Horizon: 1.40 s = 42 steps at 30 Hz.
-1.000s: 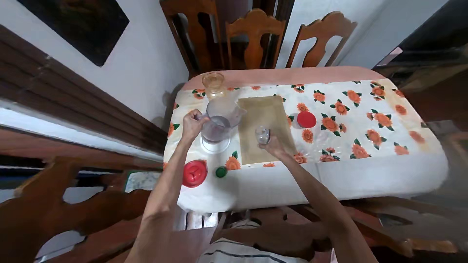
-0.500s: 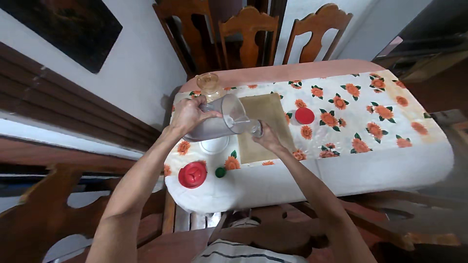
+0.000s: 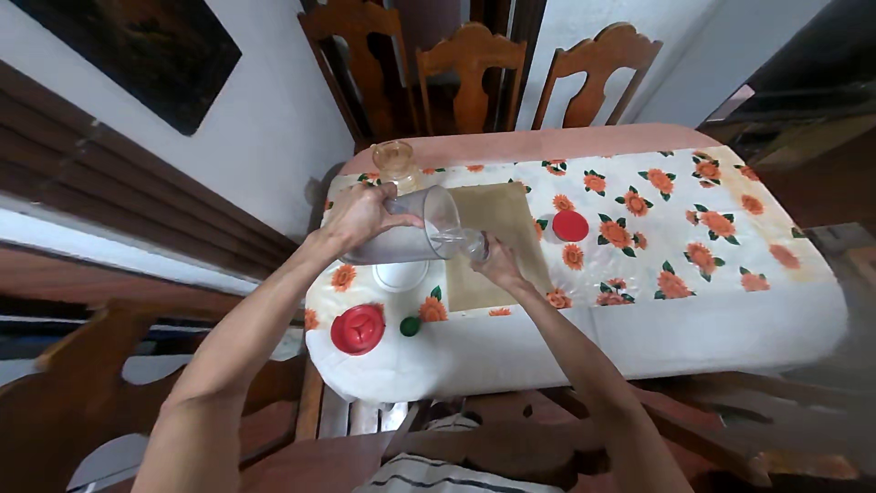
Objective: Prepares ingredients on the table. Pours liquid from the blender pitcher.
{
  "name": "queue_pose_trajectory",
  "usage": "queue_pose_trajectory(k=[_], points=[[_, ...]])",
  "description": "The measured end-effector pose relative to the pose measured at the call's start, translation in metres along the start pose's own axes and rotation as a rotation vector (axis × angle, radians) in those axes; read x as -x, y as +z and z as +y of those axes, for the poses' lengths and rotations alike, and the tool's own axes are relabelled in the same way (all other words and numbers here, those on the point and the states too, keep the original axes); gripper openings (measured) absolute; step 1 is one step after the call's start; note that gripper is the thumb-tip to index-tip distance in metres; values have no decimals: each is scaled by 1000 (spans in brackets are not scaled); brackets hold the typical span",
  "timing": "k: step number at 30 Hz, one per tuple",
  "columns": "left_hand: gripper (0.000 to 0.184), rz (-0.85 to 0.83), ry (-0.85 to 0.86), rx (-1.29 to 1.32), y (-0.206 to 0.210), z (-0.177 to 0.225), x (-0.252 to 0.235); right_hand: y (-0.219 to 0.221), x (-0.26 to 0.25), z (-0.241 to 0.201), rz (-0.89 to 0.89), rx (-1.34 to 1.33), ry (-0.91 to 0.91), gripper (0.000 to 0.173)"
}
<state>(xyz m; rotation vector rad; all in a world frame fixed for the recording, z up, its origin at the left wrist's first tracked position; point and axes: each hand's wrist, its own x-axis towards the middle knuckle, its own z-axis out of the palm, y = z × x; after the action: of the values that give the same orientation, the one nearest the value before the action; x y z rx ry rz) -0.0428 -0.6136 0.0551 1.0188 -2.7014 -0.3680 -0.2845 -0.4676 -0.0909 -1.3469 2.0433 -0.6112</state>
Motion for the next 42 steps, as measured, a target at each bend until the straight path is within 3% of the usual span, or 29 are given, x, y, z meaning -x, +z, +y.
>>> queue_pose_trajectory(k=[42], points=[[75, -94, -41, -120, -18, 1, 2, 23, -7, 3, -16, 11, 50, 78]])
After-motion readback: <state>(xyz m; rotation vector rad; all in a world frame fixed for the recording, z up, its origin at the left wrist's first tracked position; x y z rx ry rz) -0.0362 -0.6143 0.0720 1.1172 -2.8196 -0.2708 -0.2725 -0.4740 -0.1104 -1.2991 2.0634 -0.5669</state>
